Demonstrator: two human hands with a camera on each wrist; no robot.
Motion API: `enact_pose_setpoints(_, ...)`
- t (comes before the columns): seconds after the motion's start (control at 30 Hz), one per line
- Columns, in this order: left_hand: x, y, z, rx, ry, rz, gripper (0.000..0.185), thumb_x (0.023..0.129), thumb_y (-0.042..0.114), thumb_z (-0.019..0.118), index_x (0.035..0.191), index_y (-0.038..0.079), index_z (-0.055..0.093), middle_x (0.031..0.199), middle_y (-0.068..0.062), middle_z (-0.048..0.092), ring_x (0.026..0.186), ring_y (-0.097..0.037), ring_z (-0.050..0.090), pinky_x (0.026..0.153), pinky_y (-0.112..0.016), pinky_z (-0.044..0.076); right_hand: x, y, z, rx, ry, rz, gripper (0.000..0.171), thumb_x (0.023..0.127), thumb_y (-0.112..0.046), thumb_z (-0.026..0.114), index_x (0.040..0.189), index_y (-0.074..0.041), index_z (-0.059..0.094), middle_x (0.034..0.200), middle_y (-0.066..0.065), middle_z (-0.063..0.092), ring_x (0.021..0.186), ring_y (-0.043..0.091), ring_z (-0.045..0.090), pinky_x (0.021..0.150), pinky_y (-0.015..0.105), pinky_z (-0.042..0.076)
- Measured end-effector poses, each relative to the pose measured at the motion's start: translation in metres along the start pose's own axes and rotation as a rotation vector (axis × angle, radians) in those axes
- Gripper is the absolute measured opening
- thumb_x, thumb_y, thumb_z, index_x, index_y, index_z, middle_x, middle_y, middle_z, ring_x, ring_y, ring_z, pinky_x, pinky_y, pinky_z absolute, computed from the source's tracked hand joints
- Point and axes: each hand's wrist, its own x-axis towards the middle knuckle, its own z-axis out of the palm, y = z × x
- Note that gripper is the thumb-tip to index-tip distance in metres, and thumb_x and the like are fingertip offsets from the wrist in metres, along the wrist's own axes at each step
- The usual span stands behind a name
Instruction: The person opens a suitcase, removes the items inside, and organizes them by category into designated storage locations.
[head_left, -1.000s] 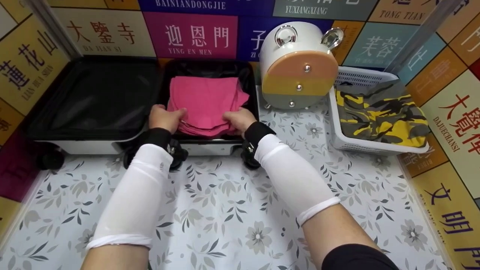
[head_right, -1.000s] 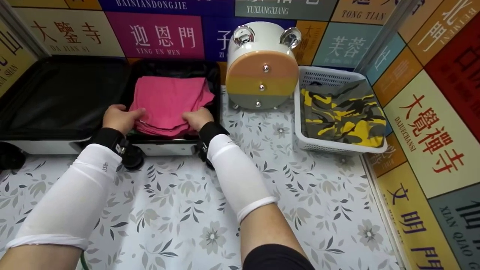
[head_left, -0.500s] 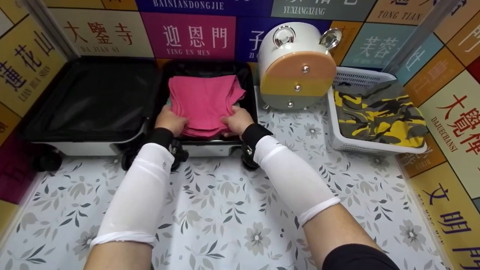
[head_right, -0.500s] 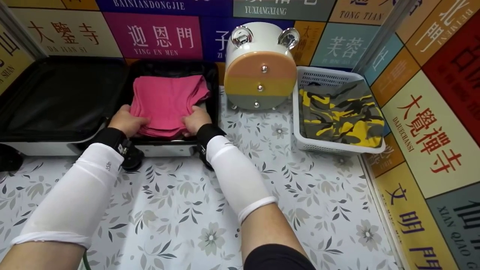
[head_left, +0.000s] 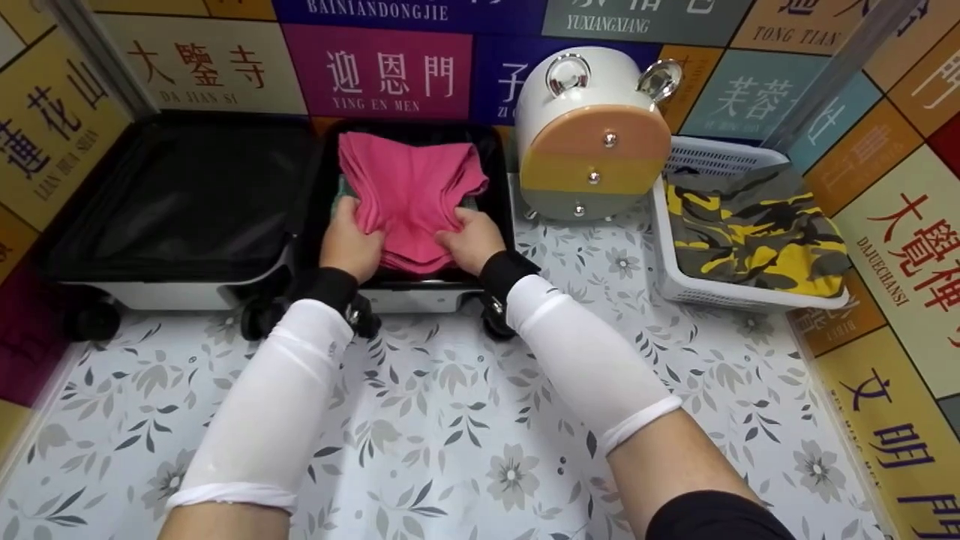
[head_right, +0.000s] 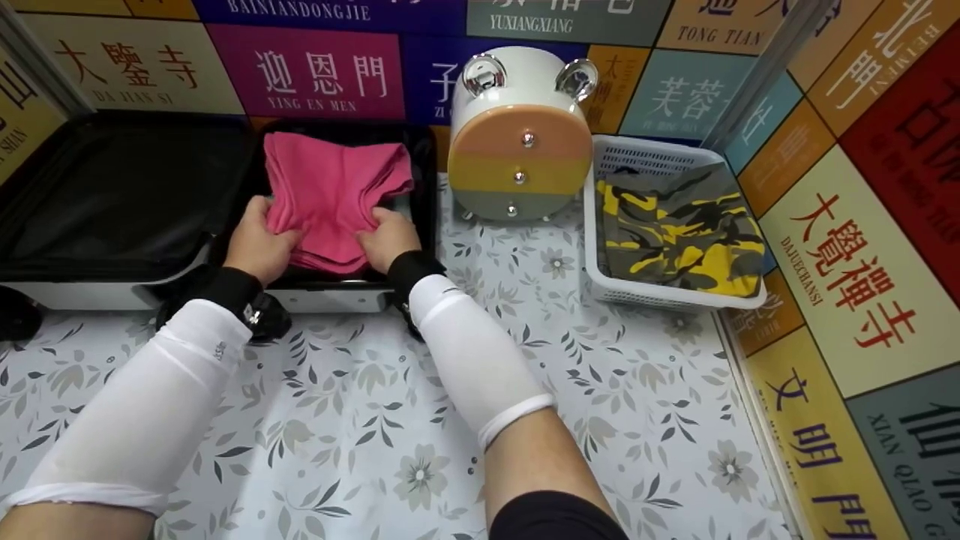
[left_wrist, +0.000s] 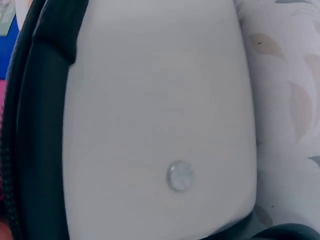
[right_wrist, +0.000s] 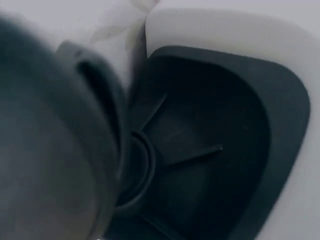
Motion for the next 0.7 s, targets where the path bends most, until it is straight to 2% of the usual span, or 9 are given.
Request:
enact_pose_setpoints(0.1,-0.006,0.004,0.003,-0.041,0.068,0.048,0.033,0.099,0.016,0.060,0.127,0.001,0.050,0.097,-0.013,0.054,0.098,-0.033,0.055,0.095,-0.042,0.048,-0.004,-0.004,-0.004,-0.022,0.051,-0.043,0.024,0.097,-0.016,0.072,0.117,-0.002,0.072,0.116,0.012,0.076,0.108,0.024,0.067,0.103,0.035,0.053)
enact_pose_setpoints(0.2,-0.011,0.011,0.005,-0.092,0.123,0.097,0.032,0.099,0.015,0.060,0.126,0.000,0.051,0.097,-0.010,0.050,0.096,-0.032,0.053,0.093,-0.041,0.047,-0.010,-0.009,-0.010,0.001,0.113,-0.066,0.025,0.099,-0.015,0.071,0.120,-0.003,0.072,0.124,0.012,0.076,0.116,0.025,0.069,0.106,0.036,0.053)
enact_pose_setpoints(0.37,-0.020,0.027,0.004,-0.174,0.180,0.192,0.027,0.098,0.010,0.059,0.120,-0.003,0.052,0.089,-0.005,0.041,0.090,-0.027,0.047,0.088,-0.036,0.043,-0.019,-0.017,-0.026,0.088,0.200,-0.121,0.020,0.099,-0.012,0.070,0.115,0.000,0.071,0.124,0.013,0.076,0.117,0.025,0.069,0.105,0.034,0.053)
enact_pose_setpoints(0.47,-0.025,0.040,0.002,-0.216,0.177,0.232,0.030,0.096,0.008,0.062,0.122,-0.004,0.051,0.087,-0.002,0.037,0.087,-0.024,0.045,0.084,-0.033,0.041,-0.026,-0.021,-0.040,0.155,0.255,-0.147,0.019,0.100,-0.009,0.069,0.115,0.002,0.071,0.121,0.015,0.077,0.111,0.022,0.069,0.101,0.031,0.054)
enact_pose_setpoints(0.53,-0.029,0.049,0.002,-0.244,0.149,0.255,0.034,0.097,0.008,0.064,0.124,-0.003,0.049,0.088,-0.001,0.038,0.087,-0.022,0.045,0.083,-0.030,0.040,-0.032,-0.022,-0.054,0.208,0.298,-0.155,0.020,0.099,-0.007,0.069,0.116,0.003,0.072,0.120,0.016,0.076,0.106,0.020,0.069,0.098,0.029,0.055)
enact_pose_setpoints(0.63,-0.035,0.060,0.001,-0.308,0.089,0.299,0.038,0.098,0.008,0.068,0.127,-0.004,0.046,0.091,-0.002,0.042,0.089,-0.019,0.048,0.084,-0.026,0.041,-0.044,-0.023,-0.079,0.332,0.344,-0.170,0.024,0.098,-0.001,0.067,0.120,0.006,0.071,0.122,0.020,0.075,0.103,0.017,0.070,0.095,0.027,0.058)
enact_pose_setpoints(0.7,-0.039,0.067,0.001,-0.354,0.021,0.335,0.042,0.100,0.008,0.069,0.132,-0.004,0.044,0.098,-0.006,0.050,0.094,-0.019,0.053,0.086,-0.026,0.045,-0.052,-0.023,-0.098,0.426,0.371,-0.179,0.028,0.098,0.003,0.065,0.126,0.007,0.069,0.125,0.022,0.073,0.104,0.017,0.072,0.095,0.028,0.059)
